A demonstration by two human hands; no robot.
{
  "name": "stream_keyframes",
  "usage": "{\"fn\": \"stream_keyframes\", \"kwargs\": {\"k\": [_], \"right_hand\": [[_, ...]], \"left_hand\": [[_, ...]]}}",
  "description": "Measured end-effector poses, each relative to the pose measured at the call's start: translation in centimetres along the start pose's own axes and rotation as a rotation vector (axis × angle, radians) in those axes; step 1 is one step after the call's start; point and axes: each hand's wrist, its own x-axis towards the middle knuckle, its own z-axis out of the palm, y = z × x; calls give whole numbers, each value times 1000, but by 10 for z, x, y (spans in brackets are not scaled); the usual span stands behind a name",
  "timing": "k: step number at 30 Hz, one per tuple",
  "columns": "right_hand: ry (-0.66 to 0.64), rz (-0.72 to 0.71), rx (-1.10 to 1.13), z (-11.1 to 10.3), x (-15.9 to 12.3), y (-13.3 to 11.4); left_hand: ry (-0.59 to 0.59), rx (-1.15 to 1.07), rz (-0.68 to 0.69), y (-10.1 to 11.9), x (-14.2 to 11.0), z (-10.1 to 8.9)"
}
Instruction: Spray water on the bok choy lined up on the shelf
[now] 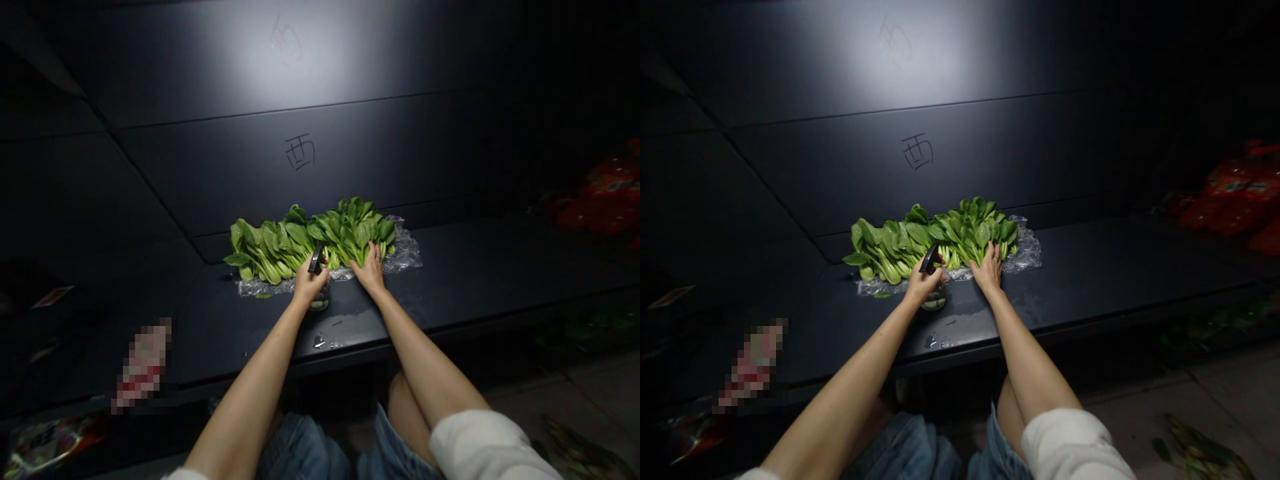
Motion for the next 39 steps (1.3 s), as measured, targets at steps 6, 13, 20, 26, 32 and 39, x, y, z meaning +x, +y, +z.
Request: {"fn": "stream_keyframes", "kwargs": {"k": [6, 13, 20, 26, 32, 39], "right_hand": [[34, -8, -26, 3, 0, -15], [38, 1, -39, 8, -4, -18], [35, -11, -91, 6, -7, -22], [49, -56, -96, 9, -8, -27], [66, -56, -104, 15, -10, -34], [42, -54, -125, 10, -12, -44]], "left_hand": [[148, 5, -92, 5, -4, -5], [182, 67, -90, 6, -4, -10], [215, 101, -67, 3, -3, -9], [257, 99, -76, -1, -6, -15], [299, 104, -83, -5, -8, -25], [297, 118, -106, -5, -6, -27]]}}
